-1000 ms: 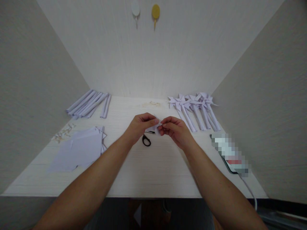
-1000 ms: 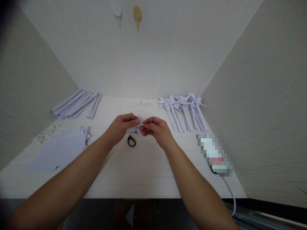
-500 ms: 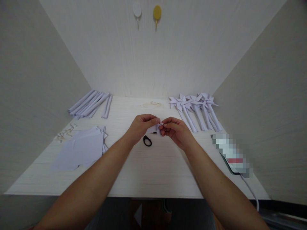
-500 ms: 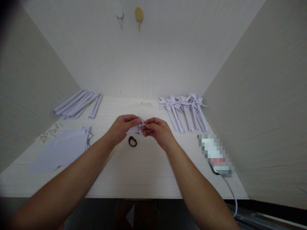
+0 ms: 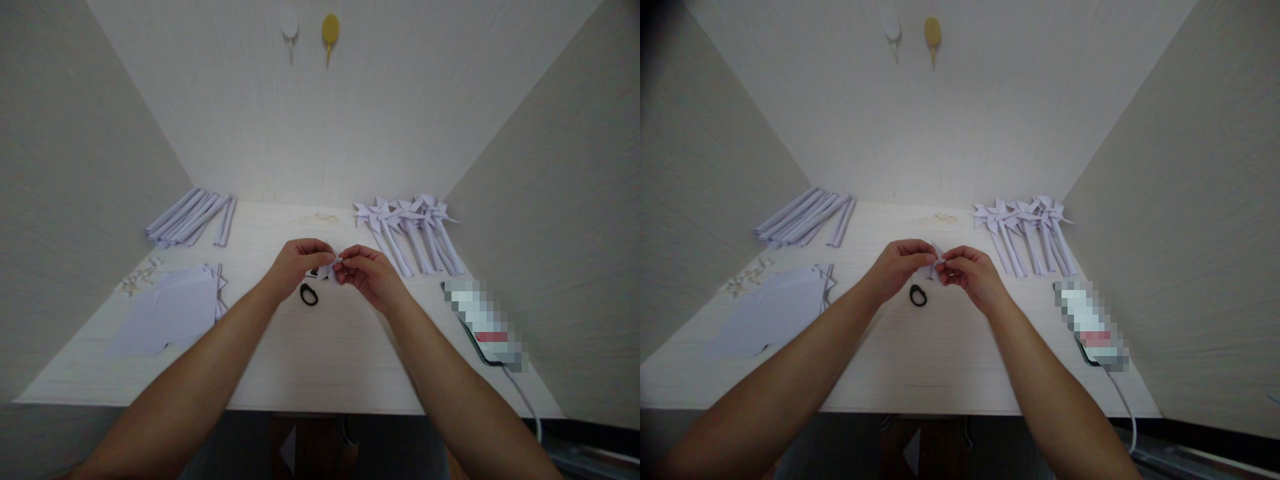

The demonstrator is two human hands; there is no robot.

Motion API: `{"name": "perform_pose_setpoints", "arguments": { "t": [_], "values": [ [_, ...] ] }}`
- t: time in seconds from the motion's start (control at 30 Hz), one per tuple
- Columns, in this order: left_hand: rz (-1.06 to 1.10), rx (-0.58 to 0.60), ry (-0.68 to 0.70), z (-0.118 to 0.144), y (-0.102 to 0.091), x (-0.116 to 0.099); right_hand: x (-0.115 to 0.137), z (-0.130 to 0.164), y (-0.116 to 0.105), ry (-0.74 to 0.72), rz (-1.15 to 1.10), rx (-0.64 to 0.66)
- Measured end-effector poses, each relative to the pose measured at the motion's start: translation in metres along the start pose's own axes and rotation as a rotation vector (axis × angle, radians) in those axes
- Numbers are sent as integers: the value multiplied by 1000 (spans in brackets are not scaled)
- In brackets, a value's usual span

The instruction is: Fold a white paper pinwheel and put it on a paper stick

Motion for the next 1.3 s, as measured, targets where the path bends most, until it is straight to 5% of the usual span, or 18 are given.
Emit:
{"name": "perform_pose_setpoints", "arguments": {
  "t": [0.57, 1.03, 1.3],
  "values": [
    [93, 90, -3, 3, 13, 0, 1, 2, 1, 18, 8, 36],
    [96, 36, -15, 2, 13, 7, -2, 0, 3, 26, -49, 61],
    [-230, -114, 265, 3, -2, -18, -3, -3, -5, 20, -50, -7]
  ]
}}
Point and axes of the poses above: each hand's wrist, its own z-axis away from the middle knuckle, its own y-axis out of the palm, x = y × z, the point moved 9 cm from there along -z, towards the middle knuckle, and after that the axes turned 6 degrees about x, right-handed, at the moved point
